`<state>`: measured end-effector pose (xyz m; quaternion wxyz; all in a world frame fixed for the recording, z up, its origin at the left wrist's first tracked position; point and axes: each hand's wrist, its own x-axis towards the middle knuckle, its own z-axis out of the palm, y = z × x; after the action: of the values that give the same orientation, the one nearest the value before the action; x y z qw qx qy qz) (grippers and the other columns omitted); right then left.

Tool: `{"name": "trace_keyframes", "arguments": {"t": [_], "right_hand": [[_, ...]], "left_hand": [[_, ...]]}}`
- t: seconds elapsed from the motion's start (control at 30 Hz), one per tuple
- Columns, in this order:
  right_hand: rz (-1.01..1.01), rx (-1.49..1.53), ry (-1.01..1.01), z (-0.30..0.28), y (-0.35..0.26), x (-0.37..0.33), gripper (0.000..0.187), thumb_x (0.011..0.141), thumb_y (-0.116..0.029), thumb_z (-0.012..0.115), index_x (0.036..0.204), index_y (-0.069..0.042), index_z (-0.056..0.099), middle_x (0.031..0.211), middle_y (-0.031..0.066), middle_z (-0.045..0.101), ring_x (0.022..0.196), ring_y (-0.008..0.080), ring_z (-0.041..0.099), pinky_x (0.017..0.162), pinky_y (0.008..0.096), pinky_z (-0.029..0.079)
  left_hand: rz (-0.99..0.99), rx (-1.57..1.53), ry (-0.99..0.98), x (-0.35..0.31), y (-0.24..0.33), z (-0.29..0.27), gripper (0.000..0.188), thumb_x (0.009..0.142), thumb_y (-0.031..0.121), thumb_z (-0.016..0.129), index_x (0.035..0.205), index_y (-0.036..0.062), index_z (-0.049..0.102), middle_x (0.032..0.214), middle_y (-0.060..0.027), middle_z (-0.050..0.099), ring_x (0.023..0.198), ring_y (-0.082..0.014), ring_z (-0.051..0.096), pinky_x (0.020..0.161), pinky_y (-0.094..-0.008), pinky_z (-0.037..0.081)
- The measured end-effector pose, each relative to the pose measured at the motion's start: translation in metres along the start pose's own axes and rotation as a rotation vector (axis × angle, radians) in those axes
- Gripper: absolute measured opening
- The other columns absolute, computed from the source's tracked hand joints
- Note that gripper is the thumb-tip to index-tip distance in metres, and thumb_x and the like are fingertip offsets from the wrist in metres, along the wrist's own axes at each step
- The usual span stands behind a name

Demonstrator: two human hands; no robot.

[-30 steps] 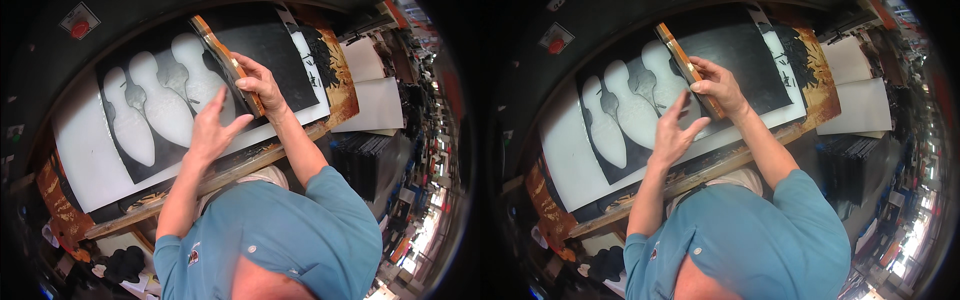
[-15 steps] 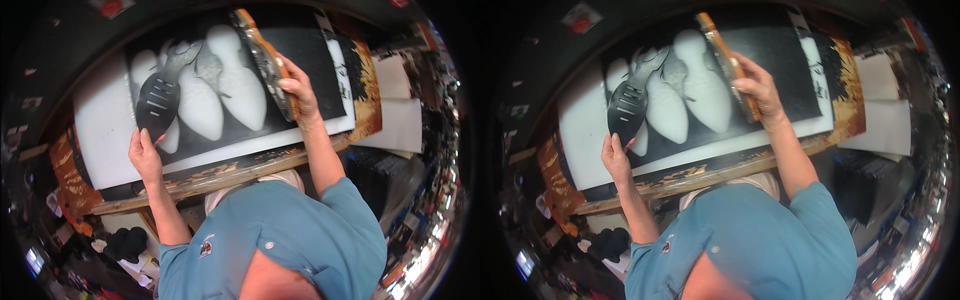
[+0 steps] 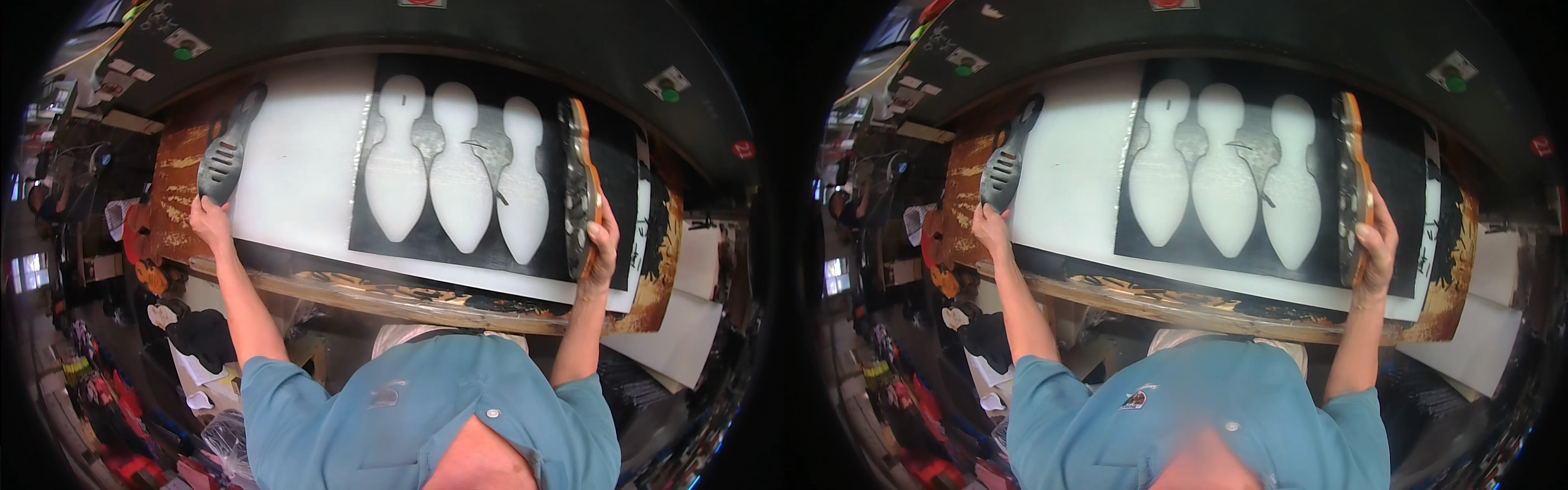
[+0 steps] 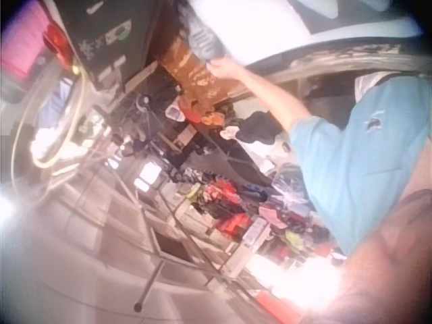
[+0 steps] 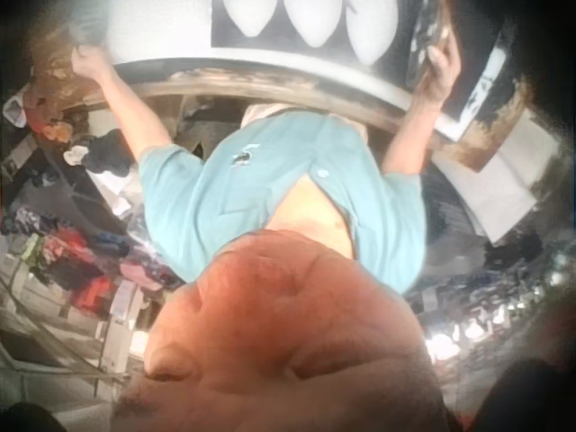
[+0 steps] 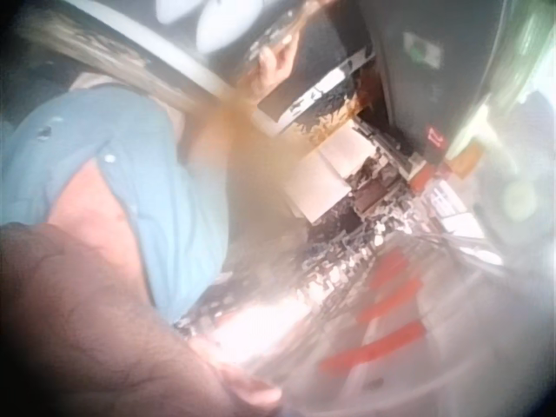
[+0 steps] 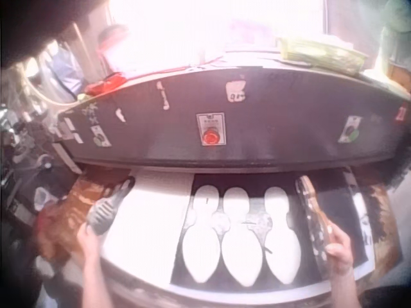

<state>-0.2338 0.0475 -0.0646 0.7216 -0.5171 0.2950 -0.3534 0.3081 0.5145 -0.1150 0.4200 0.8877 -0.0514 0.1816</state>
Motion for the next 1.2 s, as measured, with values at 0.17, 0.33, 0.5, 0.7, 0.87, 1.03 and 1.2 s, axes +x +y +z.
{"name": "trace_keyframes", "arguments": {"t": [0.17, 0.33, 0.5, 0.7, 0.87, 1.03, 1.2], "right_hand": [[-0.131, -0.599, 0.071, -0.015, -0.003, -0.007, 0.087, 0.077, -0.019, 0.085, 0.154, 0.008, 0.055, 0.157, 0.0205, 0.053, 0.139, 0.0286, 0.059, 0.114, 0.0389, 0.050], [-0.398, -1.421, 0.104, -0.010, 0.025, -0.010, 0.078, 0.069, -0.033, 0.085, 0.139, -0.002, 0.069, 0.152, 0.0277, 0.050, 0.129, 0.0461, 0.052, 0.109, 0.0533, 0.048], [-0.490, -1.353, 0.143, 0.028, 0.040, -0.010, 0.072, 0.065, -0.030, 0.080, 0.130, 0.001, 0.073, 0.133, 0.0317, 0.052, 0.112, 0.0490, 0.052, 0.093, 0.0577, 0.052], [-0.447, -1.269, 0.201, 0.067, 0.054, -0.013, 0.077, 0.067, -0.031, 0.081, 0.135, 0.003, 0.070, 0.145, 0.0459, 0.044, 0.121, 0.0567, 0.049, 0.105, 0.0618, 0.049], [-0.435, -1.220, 0.190, 0.060, 0.053, -0.012, 0.079, 0.064, -0.030, 0.083, 0.136, 0.001, 0.071, 0.148, 0.0435, 0.044, 0.127, 0.0552, 0.048, 0.107, 0.0586, 0.050], [-0.409, -1.245, 0.148, 0.047, 0.036, -0.011, 0.078, 0.063, -0.030, 0.082, 0.135, -0.001, 0.075, 0.146, 0.0405, 0.049, 0.123, 0.0536, 0.053, 0.107, 0.0543, 0.053], [-0.442, -1.215, 0.143, 0.036, 0.033, 0.002, 0.076, 0.063, -0.029, 0.083, 0.132, 0.000, 0.075, 0.141, 0.0331, 0.053, 0.118, 0.0494, 0.055, 0.102, 0.0526, 0.054]], "left_hand": [[0.008, 0.389, 0.155, 0.030, -0.029, -0.030, 0.042, 0.104, 0.023, 0.064, 0.135, -0.0053, 0.070, 0.128, -0.0288, 0.072, 0.118, -0.0426, 0.071, 0.103, -0.0504, 0.055], [0.351, 0.220, -0.063, -0.039, 0.066, 0.014, 0.050, 0.106, 0.022, 0.067, 0.148, -0.0041, 0.062, 0.151, -0.0246, 0.062, 0.141, -0.0414, 0.057, 0.121, -0.0491, 0.042], [0.685, -0.247, -0.660, -0.196, 0.211, 0.091, 0.055, 0.103, 0.014, 0.072, 0.155, 0.0035, 0.058, 0.159, -0.0237, 0.056, 0.153, -0.0406, 0.047, 0.127, -0.0475, 0.037], [1.095, -0.065, -0.970, -0.286, 0.266, 0.114, 0.090, 0.088, 0.030, 0.088, 0.164, 0.0094, 0.046, 0.173, -0.0248, 0.035, 0.161, -0.0496, 0.029, 0.130, -0.0604, 0.026], [1.111, 0.008, -1.004, -0.292, 0.264, 0.111, 0.094, 0.085, 0.040, 0.090, 0.164, 0.0120, 0.047, 0.175, -0.0244, 0.032, 0.162, -0.0496, 0.025, 0.130, -0.0660, 0.021], [1.099, -0.012, -1.021, -0.314, 0.271, 0.112, 0.086, 0.087, 0.045, 0.087, 0.158, 0.0086, 0.055, 0.173, -0.0207, 0.038, 0.162, -0.0498, 0.026, 0.129, -0.0695, 0.019], [1.080, -0.066, -1.040, -0.327, 0.284, 0.117, 0.081, 0.088, 0.047, 0.086, 0.151, 0.0032, 0.061, 0.171, -0.0174, 0.043, 0.161, -0.0501, 0.029, 0.129, -0.0706, 0.018]]}}
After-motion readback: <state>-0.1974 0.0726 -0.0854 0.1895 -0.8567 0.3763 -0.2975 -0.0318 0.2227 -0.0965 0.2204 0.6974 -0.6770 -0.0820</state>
